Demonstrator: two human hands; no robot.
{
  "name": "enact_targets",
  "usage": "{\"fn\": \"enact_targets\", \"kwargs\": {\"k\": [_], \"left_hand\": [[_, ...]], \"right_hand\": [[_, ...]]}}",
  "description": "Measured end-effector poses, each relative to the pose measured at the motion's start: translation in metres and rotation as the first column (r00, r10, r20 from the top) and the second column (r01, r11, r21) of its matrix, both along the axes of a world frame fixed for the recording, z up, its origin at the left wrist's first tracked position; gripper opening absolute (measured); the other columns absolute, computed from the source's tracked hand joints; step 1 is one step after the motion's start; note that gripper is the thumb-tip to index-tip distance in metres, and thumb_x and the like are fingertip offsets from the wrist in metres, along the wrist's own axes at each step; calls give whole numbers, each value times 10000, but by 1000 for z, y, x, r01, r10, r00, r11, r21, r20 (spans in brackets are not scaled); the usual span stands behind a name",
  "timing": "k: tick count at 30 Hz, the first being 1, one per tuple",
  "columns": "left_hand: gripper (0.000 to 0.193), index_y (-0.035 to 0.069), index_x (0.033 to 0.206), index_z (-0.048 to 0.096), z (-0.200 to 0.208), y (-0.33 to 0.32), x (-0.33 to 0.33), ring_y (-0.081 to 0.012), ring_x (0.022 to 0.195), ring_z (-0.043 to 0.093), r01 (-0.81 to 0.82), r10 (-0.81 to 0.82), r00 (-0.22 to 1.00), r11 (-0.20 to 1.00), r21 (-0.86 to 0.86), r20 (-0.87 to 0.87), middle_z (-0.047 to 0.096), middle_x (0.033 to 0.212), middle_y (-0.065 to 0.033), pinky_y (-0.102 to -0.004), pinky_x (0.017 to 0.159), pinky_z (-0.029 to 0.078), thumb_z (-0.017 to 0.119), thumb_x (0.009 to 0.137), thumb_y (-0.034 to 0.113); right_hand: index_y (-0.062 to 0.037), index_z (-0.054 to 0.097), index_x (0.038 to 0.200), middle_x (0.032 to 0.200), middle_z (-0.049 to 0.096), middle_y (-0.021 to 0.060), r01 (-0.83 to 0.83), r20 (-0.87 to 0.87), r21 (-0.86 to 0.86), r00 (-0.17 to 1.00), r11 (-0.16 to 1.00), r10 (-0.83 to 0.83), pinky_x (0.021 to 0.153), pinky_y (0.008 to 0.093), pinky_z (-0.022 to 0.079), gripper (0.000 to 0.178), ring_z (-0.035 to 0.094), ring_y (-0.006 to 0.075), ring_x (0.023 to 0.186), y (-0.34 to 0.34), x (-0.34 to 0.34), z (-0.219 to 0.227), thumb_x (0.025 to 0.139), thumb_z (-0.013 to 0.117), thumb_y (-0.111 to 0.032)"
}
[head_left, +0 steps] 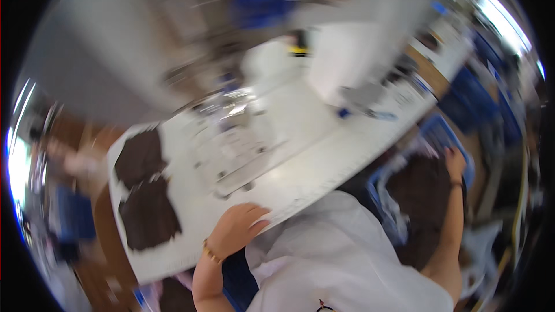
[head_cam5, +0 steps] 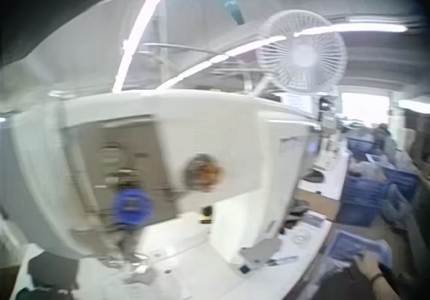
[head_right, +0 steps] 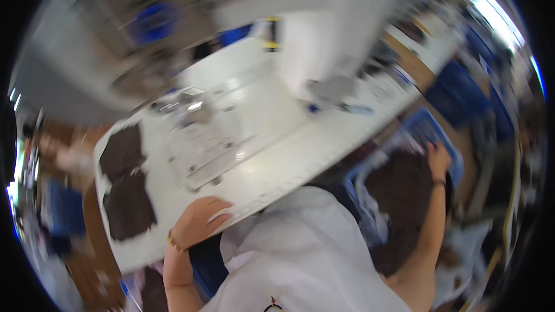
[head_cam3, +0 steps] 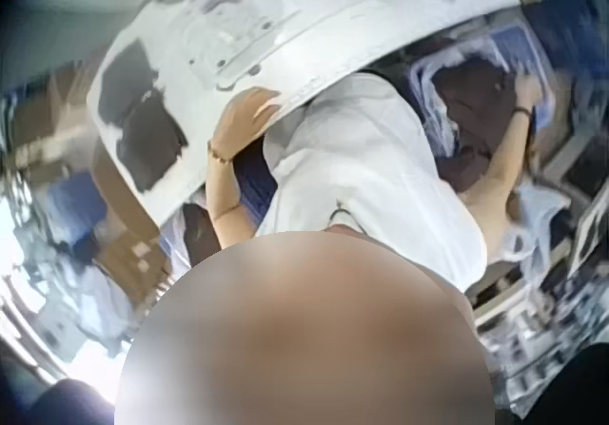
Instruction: The recorder is using a sewing machine to stitch together pieces of brown leather for shoes.
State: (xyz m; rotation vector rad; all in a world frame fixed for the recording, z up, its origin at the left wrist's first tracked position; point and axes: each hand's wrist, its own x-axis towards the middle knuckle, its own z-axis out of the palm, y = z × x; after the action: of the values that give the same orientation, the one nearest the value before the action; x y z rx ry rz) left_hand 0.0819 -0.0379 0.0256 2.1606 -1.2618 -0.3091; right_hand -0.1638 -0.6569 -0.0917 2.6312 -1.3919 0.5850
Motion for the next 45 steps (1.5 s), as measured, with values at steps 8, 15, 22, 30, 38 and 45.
{"fn": "enact_targets", "kwargs": {"k": [8, 15, 22, 30, 38, 45], "left_hand": [[214, -27, 949, 620, 15, -16, -17, -363, 829, 612, 86, -85, 996, 994, 66, -14, 637, 881, -187, -374, 729, 480, 665, 750, 35], [213, -31, 953, 617, 22, -34, -19, -355, 814, 613, 98, -96, 995, 988, 115, -22, 636, 881, -187, -368, 715, 478, 659, 751, 21], [212, -37, 964, 614, 20, -47, -16, -343, 825, 618, 135, -130, 990, 984, 115, -53, 635, 886, -188, -352, 720, 477, 639, 758, 5], [204, -29, 1026, 611, 8, -44, 2, -362, 942, 598, 215, -197, 971, 967, 137, -135, 633, 988, -204, -391, 826, 466, 603, 848, 70], [208, -32, 1006, 611, 16, -69, -12, -341, 892, 609, 272, -263, 960, 957, 103, -92, 631, 954, -200, -364, 786, 469, 614, 808, 33], [267, -47, 1018, 604, 23, -73, -20, -321, 881, 606, 357, -350, 932, 931, 77, -92, 630, 976, -205, -382, 773, 472, 609, 875, 179]], "right_hand": [[-137, 606, 1143, 1142, 606, 120, 214, -102, 410, 977, 887, -188, 914, 449, 409, 500, 546, 305, 1098, 12, -51, -30, 728, 696, -401], [-199, 300, 1420, 1515, 141, 116, 68, -254, 478, 965, 876, 64, 1067, 579, 150, 1163, 64, 390, 1387, -3, -40, -20, 450, 797, -603], [-169, 449, 1330, 1471, 235, 169, -107, -261, 408, 938, 907, 229, 1056, 567, 199, 860, 154, 394, 1365, -2, -22, 3, 624, 720, -580], [-23, 604, 987, 884, 672, 141, 471, -222, 570, 877, 673, -425, 703, 357, 483, 466, 647, 295, 739, 2, -272, -10, 765, 676, -426], [-73, 589, 995, 726, 570, 47, -242, 321, 577, 945, 780, 56, 626, 328, 443, 551, 546, 186, 653, 115, -237, -33, 564, 858, -285], [-65, 635, 869, 711, 624, 109, 123, -269, 796, 949, 592, 165, 624, 384, 460, 408, 628, 273, 726, 133, -202, -16, 576, 822, -279]]}}
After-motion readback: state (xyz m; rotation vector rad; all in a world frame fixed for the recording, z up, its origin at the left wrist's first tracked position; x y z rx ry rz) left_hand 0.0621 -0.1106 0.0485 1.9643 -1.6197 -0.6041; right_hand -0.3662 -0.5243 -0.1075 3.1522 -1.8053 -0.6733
